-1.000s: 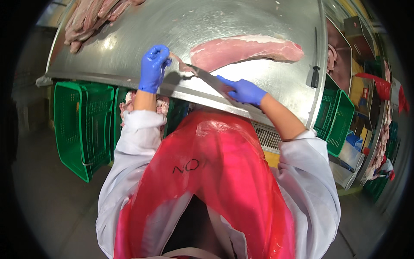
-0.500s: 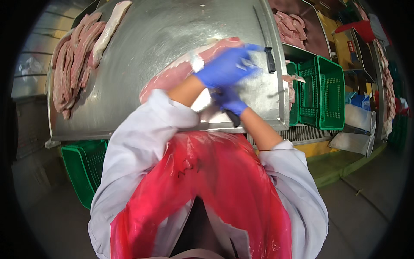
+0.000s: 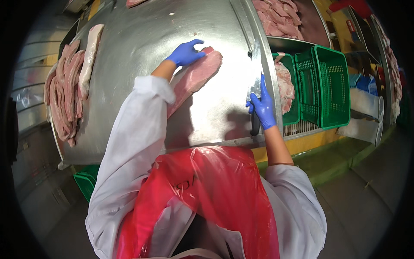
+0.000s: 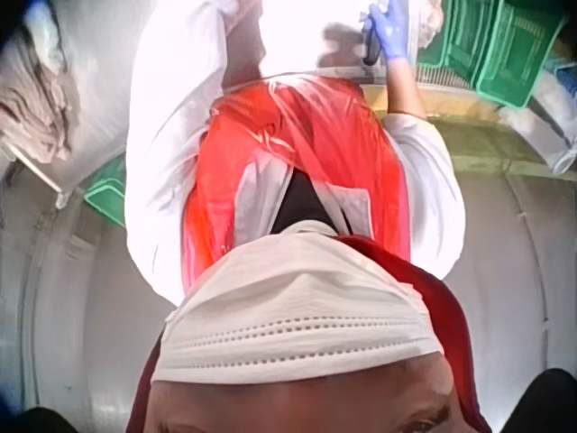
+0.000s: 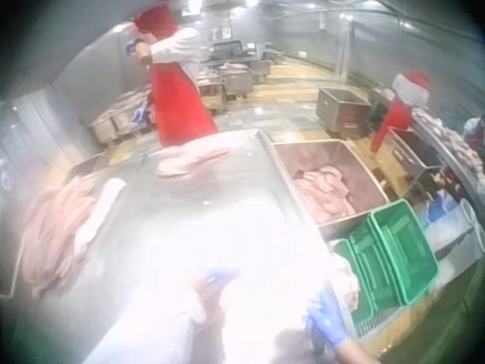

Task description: The person uses a knife to trim and slice a large piece of pork belly on a stainless steel table. They remove fat and connective tissue, then cut the meat into smaller pieces and place them into green plastic crates.

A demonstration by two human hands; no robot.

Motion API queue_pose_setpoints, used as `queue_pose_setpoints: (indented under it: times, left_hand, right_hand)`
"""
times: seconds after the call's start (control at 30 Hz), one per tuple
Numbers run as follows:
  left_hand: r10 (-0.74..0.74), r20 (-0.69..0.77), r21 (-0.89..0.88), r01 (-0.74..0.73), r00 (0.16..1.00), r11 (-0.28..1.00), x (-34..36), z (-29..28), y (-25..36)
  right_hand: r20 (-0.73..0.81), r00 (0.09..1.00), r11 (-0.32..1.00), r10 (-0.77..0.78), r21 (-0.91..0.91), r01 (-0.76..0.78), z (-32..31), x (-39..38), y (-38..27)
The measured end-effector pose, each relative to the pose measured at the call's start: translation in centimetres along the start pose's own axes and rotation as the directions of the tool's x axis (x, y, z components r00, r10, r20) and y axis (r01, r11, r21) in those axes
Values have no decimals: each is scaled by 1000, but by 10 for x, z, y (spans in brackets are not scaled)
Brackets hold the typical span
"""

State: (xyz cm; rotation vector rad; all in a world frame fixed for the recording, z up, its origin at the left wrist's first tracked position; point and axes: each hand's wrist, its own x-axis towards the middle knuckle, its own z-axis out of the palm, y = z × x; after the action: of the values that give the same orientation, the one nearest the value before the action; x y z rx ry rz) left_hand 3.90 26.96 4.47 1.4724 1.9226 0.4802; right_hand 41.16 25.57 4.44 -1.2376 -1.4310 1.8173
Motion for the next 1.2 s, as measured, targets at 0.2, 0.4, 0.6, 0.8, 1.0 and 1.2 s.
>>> queue_pose_setpoints:
  times: [0.2, 0.4, 0.6, 0.8, 1.0, 1.2]
  left_hand:
    - [33, 410, 191, -121, 911, 974, 54, -5, 27]
    - [96, 262, 31, -108, 960, 994, 36, -4, -4]
    - [176, 153, -60, -169, 972, 984, 27, -1, -10]
    - [201, 179, 26, -209, 963, 978, 32, -6, -3]
    - [210, 210, 11, -218, 955, 976, 30, -16, 9]
    - [212, 166, 55, -224, 963, 973, 30, -28, 6]
  right_hand:
    - [-39, 999, 992, -27, -124, 22, 14, 13, 3]
    - [-56, 998, 993, -17, -117, 10, 51, 33, -3]
    - [50, 999, 962, -8, -273, 22, 107, 94, -42]
    - [277, 956, 925, 96, -378, 17, 97, 76, -30]
    - [259, 965, 939, 44, -340, 49, 108, 95, -25]
    - [322, 923, 938, 210, -331, -98, 110, 61, -36]
